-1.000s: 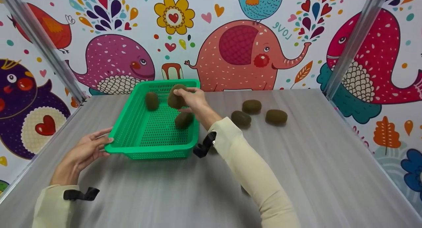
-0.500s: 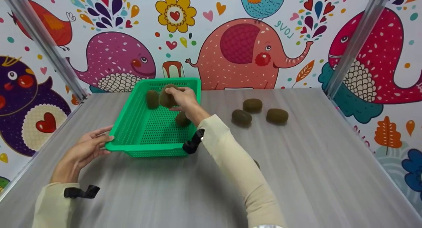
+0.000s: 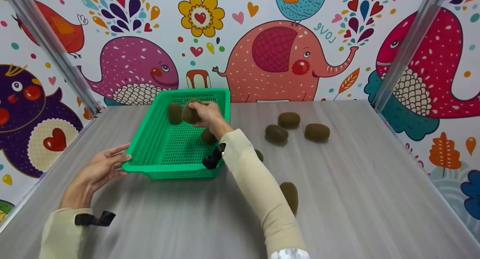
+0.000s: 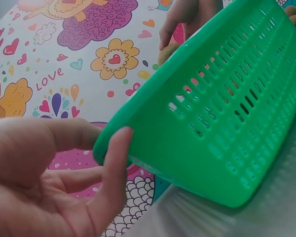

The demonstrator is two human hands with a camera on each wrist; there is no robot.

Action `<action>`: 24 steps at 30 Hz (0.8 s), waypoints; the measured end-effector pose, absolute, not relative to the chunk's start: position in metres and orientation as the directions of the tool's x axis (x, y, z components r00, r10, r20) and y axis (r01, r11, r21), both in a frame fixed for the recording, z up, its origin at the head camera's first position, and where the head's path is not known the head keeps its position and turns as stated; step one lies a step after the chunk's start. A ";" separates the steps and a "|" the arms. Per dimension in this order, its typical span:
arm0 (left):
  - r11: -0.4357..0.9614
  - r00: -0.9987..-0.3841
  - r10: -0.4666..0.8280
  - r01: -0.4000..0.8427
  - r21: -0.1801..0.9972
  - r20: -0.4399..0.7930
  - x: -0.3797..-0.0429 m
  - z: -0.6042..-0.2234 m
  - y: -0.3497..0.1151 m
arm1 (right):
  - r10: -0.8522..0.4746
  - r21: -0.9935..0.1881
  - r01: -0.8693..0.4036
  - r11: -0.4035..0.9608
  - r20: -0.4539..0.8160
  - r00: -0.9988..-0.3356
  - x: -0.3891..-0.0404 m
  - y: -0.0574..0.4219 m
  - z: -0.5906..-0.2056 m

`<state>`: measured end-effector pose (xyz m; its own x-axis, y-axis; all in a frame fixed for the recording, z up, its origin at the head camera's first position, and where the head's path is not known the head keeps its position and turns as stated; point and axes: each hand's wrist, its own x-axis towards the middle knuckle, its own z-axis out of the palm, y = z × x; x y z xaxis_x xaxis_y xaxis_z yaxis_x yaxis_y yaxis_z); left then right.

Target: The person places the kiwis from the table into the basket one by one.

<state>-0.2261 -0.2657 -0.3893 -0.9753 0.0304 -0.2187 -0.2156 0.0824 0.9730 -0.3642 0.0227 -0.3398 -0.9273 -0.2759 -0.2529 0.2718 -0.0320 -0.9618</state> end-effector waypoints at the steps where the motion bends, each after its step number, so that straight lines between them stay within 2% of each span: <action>1: 0.081 -0.975 0.029 -0.216 0.973 -0.219 -0.226 -0.389 -0.265 | -0.276 -0.961 0.274 -0.021 -0.258 -0.926 -0.366 0.023 -0.340; 10: 0.089 -0.975 0.024 -0.216 0.972 -0.219 -0.227 -0.391 -0.265 | -0.272 -0.955 0.297 0.013 -0.289 -0.918 -0.380 0.026 -0.352; 24: 0.088 -0.978 0.014 -0.206 0.975 -0.208 -0.227 -0.392 -0.263 | -0.262 -0.921 0.387 -0.048 -0.363 -0.894 -0.392 0.024 -0.365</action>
<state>-0.2275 -0.2634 -0.3916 -0.9780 0.0144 -0.2080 -0.2060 0.0883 0.9746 -0.3924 0.0241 -0.3648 -0.8943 -0.2622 -0.3627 0.3873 -0.0476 -0.9207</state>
